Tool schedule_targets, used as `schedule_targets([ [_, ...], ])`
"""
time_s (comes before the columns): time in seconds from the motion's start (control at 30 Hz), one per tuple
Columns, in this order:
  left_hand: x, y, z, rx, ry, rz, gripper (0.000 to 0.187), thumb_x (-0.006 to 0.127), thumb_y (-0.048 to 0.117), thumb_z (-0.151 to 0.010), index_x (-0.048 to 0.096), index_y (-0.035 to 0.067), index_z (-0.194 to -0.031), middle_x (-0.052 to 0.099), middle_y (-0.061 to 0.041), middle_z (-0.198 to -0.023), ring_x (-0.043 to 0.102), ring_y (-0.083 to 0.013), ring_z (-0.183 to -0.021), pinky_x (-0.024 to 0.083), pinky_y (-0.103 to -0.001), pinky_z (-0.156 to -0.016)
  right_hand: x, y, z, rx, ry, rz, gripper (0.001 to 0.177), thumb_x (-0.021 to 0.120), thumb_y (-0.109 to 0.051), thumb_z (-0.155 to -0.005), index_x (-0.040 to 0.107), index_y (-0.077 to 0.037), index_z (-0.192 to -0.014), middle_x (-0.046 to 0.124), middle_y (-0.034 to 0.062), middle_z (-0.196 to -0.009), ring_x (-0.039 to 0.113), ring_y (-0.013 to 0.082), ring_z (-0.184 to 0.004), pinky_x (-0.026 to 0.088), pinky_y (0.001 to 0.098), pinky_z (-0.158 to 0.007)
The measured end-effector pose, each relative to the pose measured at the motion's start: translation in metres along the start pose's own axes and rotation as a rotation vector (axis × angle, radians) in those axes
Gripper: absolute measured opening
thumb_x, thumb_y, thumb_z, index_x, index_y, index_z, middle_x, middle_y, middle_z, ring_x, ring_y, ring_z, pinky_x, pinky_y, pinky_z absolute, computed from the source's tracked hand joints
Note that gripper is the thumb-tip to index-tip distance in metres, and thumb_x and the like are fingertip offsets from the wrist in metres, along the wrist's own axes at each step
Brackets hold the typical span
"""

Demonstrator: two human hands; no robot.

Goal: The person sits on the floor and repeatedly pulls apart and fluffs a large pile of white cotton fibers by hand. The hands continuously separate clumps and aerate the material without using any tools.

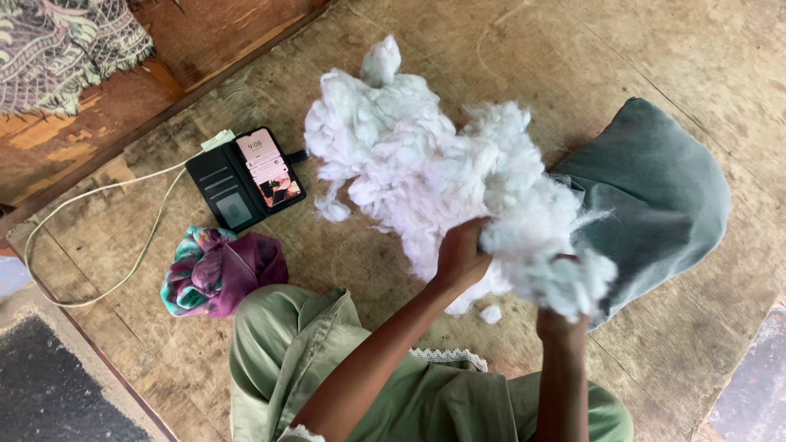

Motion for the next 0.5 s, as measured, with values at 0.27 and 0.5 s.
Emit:
schedule_targets([
  [0.27,0.002,0.005,-0.004,-0.391,-0.089,0.35,0.066,0.076,0.001,-0.08,0.049,-0.003,-0.14,0.063,-0.015,-0.116,0.064,-0.0284,-0.088,0.058,-0.038,-0.065,-0.02,-0.03,0.006,-0.333,-0.019,0.234,0.021,0.061,-0.009,-0.092,0.062,-0.008,-0.112,0.066,0.0043,-0.1,0.066,0.0204,-0.089,0.057,0.0354,-0.078],
  [0.5,0.008,0.026,0.023,-0.33,-0.274,0.273,0.052,0.074,0.0,-0.076,0.06,-0.003,-0.126,0.072,-0.014,-0.102,0.073,-0.0239,-0.082,0.062,-0.036,-0.07,0.002,-0.042,-0.013,-0.251,0.034,-0.093,0.018,0.066,-0.009,-0.087,0.063,0.002,-0.101,0.066,0.0023,-0.093,0.066,0.0166,-0.08,0.054,0.0297,-0.07],
])
Point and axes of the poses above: each hand's wrist, its own z-axis away from the middle knuckle, its own x-axis out of the palm, y = z × x, the point moved 10 cm from there along -z, towards the middle knuckle
